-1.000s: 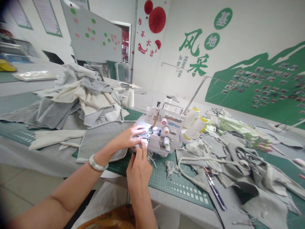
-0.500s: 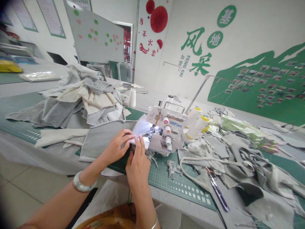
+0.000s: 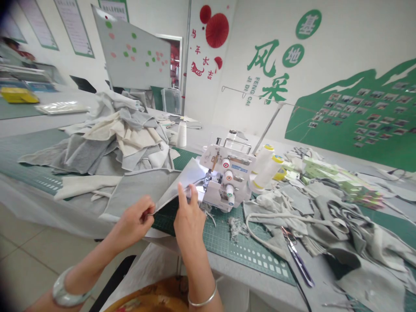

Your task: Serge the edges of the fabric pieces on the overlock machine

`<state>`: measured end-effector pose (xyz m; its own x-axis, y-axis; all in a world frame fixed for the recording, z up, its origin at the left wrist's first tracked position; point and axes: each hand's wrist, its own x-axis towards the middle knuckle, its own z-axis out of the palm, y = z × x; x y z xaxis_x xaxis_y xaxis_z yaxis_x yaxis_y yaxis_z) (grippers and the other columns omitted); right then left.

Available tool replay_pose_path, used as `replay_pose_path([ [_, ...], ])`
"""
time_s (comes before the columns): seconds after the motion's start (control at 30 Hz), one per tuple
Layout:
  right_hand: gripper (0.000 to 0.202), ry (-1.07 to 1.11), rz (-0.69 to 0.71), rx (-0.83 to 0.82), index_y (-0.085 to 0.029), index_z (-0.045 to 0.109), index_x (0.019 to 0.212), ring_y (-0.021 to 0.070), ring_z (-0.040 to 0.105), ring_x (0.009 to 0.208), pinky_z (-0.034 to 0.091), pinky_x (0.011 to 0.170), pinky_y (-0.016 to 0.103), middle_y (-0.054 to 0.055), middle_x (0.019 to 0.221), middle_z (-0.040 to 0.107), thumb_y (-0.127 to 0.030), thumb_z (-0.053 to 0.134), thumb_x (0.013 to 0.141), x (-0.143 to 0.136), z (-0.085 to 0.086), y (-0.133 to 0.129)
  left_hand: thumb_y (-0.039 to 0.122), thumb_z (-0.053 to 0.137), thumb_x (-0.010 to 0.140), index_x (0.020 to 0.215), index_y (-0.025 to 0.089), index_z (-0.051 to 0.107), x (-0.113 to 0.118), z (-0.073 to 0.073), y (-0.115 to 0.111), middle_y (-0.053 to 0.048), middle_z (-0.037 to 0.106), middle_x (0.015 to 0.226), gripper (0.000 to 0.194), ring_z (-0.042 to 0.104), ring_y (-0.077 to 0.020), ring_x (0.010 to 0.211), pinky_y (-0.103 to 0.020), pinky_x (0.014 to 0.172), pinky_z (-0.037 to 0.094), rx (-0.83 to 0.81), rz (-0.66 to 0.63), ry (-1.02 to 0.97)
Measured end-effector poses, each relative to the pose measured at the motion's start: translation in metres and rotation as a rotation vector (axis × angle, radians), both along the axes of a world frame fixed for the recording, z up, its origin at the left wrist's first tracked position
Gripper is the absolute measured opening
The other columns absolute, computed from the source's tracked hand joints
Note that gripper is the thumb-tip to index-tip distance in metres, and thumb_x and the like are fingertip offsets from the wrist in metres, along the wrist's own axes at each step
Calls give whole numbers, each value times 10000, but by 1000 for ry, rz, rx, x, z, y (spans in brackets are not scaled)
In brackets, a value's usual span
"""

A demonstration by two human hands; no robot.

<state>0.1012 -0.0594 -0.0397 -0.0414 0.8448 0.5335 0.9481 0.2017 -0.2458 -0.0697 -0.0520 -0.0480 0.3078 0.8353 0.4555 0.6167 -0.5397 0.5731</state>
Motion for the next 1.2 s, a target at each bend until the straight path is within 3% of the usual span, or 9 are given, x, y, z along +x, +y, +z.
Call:
replay_pose_path([
  [0.1, 556, -6, 27, 21, -228, 547, 1322, 237, 691, 982, 568, 618, 277, 127, 1472, 438, -17, 431, 821, 5, -4, -4, 29, 394, 719, 754, 206, 416, 13, 11, -23, 30, 462, 719, 182, 451, -125, 636, -241, 581, 334, -114, -171, 80],
  [0.2, 489, 65, 57, 103, -190, 592, 1238, 210, 694, 982, 562, 694, 264, 109, 1345, 580, -10, 409, 822, 17, -11, -7, 90, 479, 792, 854, 208, 510, 26, 27, -39, 33, 531, 750, 137, 482, -118, 642, -234, 598, 364, -278, -396, 130],
  [0.33, 383, 224, 149, 222, -164, 583, 1122, 185, 667, 1057, 541, 784, 248, 122, 1243, 647, -28, 405, 812, 29, -19, -8, 193, 583, 837, 991, 204, 608, 32, 54, -26, -4, 603, 859, 156, 562, -125, 741, -232, 698, 448, -315, -644, -36],
  [0.5, 297, 331, 219, 180, -190, 526, 1001, 195, 612, 1161, 517, 840, 273, 143, 1302, 604, -34, 415, 775, 30, -23, -7, 200, 585, 806, 794, 165, 644, 48, 70, 60, -38, 629, 842, 70, 584, -159, 838, -275, 777, 459, -145, -324, -405],
  [0.6, 287, 379, 216, 154, -200, 504, 965, 195, 593, 1185, 503, 840, 270, 144, 1323, 584, -27, 416, 753, 27, -25, -7, 134, 591, 746, 836, 152, 627, 74, 74, 123, -16, 613, 771, 99, 575, -120, 724, -221, 629, 419, -453, -122, -683],
  [0.73, 277, 426, 212, 143, -207, 500, 939, 197, 580, 1198, 490, 828, 266, 145, 1326, 580, -25, 422, 745, 26, -27, -7, 210, 615, 780, 714, 124, 596, 117, 82, 178, 14, 513, 549, 110, 432, -74, 452, -209, 459, 291, -660, -194, -667],
  [0.87, 282, 453, 225, 140, -209, 496, 926, 191, 581, 1197, 479, 857, 272, 145, 1325, 582, -12, 417, 740, 28, -27, -7, 325, 676, 769, 732, 123, 618, 141, 84, 188, 16, 527, 520, 214, 469, -88, 453, -213, 476, 342, -773, -333, -665],
  [1.03, 305, 464, 232, 120, -207, 506, 940, 181, 583, 1199, 483, 859, 266, 146, 1338, 575, 1, 401, 743, 30, -26, -6, 387, 644, 773, 841, 133, 661, 138, 76, 178, -38, 661, 673, 263, 628, -169, 686, -252, 614, 464, -809, -576, -761],
  [1.2, 326, 456, 218, 137, -201, 534, 947, 188, 610, 1164, 506, 765, 241, 148, 1318, 594, 0, 423, 716, 29, -25, -7, 414, 645, 755, 797, 123, 658, 141, 76, 181, -51, 665, 678, 294, 630, -179, 663, -274, 614, 474, -802, -601, -794],
])
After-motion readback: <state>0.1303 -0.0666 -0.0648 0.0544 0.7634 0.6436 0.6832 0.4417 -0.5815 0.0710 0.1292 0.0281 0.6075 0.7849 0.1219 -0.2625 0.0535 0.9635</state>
